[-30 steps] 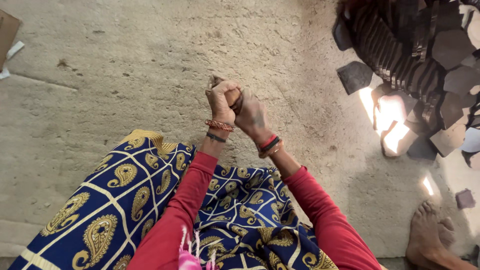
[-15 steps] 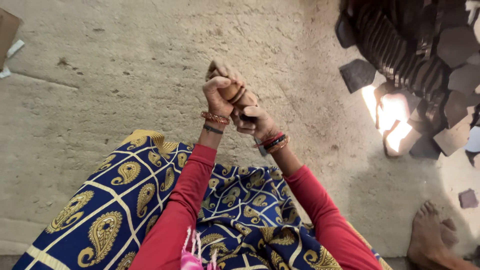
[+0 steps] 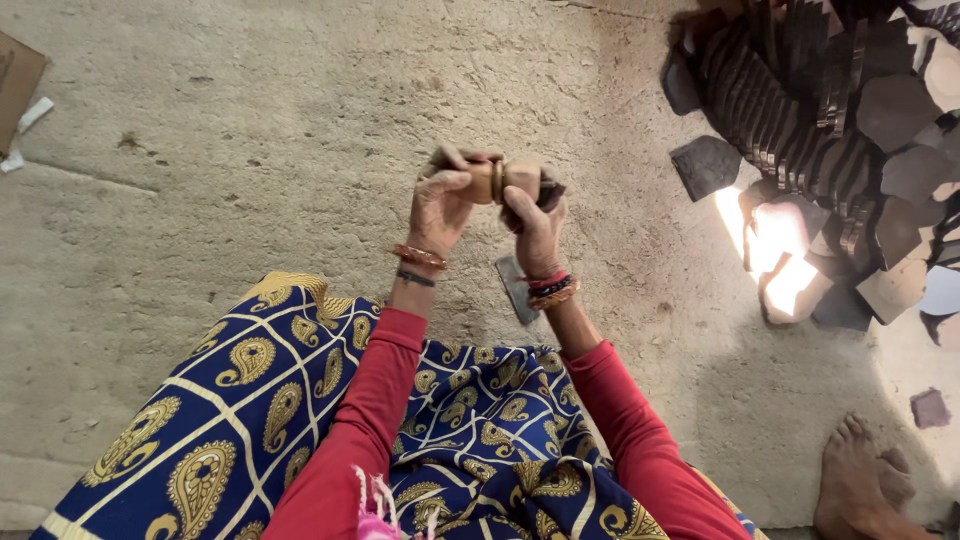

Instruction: The person sits on the floor shaping small wooden tops by hand, rotating and rubbing each piece and smoothing it against a small abrasive block, then setting finished pieces aside and picking up the next one.

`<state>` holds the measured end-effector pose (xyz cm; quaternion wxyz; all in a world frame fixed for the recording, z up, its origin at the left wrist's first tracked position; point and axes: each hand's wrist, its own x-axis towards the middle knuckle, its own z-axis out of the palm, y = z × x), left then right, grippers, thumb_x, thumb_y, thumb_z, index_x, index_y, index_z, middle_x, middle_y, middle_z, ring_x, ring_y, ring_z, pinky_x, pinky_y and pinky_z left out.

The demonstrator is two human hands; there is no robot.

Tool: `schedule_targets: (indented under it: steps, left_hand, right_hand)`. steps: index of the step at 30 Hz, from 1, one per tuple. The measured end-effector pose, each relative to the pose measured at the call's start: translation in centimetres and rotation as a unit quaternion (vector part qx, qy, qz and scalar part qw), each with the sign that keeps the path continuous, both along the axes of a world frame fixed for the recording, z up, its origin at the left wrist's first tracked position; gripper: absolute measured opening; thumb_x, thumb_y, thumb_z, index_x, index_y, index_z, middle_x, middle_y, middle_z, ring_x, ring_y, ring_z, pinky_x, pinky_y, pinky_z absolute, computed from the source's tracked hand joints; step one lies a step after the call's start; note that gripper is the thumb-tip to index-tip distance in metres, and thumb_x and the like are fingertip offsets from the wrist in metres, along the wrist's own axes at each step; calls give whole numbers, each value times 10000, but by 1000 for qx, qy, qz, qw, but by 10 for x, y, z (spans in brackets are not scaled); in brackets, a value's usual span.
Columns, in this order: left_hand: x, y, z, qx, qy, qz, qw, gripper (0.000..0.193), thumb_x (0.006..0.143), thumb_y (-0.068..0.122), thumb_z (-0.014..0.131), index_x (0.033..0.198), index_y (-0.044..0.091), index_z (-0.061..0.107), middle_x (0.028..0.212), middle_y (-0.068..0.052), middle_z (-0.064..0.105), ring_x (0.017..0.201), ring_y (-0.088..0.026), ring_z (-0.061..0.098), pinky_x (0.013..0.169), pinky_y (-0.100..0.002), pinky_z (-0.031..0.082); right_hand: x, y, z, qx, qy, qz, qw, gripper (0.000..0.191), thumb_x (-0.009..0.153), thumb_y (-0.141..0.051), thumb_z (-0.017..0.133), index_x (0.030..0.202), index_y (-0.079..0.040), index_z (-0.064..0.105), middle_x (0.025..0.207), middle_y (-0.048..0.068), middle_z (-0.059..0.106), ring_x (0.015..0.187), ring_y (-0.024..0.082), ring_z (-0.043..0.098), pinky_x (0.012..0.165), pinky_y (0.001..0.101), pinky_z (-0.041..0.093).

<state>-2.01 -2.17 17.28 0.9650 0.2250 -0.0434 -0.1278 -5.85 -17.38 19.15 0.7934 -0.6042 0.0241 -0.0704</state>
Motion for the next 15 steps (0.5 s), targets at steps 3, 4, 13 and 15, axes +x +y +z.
schedule_targets:
  steps: [3, 4, 13, 15]
  left_hand:
    - [9, 25, 6, 231, -112, -107, 960, 512, 760, 137, 799, 1245, 136, 636, 1248, -75, 723, 1186, -245, 678, 1055, -421, 574]
    - [11, 30, 7, 318, -155, -135, 926, 624, 732, 170, 807, 1330, 160, 627, 1271, -46, 714, 1185, -226, 688, 1038, -397, 582]
    - [5, -21, -49, 681, -188, -61, 705, 686, 807, 319, 932, 1350, 156, 545, 1112, -67, 726, 968, -184, 722, 853, -291, 626]
    - [0, -26, -71, 588, -171, 39, 790, 700, 732, 192, 961, 1307, 145, 563, 1181, -72, 705, 1074, -201, 687, 910, -322, 610]
  right_hand:
    - [6, -20, -8, -111, 3, 13, 994, 501, 820, -324, 793, 1198, -28, 651, 899, 37, 683, 661, 87, 631, 549, 227, 558]
    - [6, -23, -11, -159, 10, 25, 987, 529, 806, -336, 783, 1216, -30, 651, 916, 46, 692, 684, 98, 652, 556, 233, 568]
    - [13, -23, -21, -220, 16, 52, 974, 642, 905, -534, 495, 1331, -59, 575, 1006, -6, 642, 895, 144, 692, 688, 272, 622]
    - [15, -30, -25, -85, 47, 114, 989, 665, 989, -567, 331, 1342, -110, 660, 788, -40, 612, 674, 46, 583, 538, 153, 474]
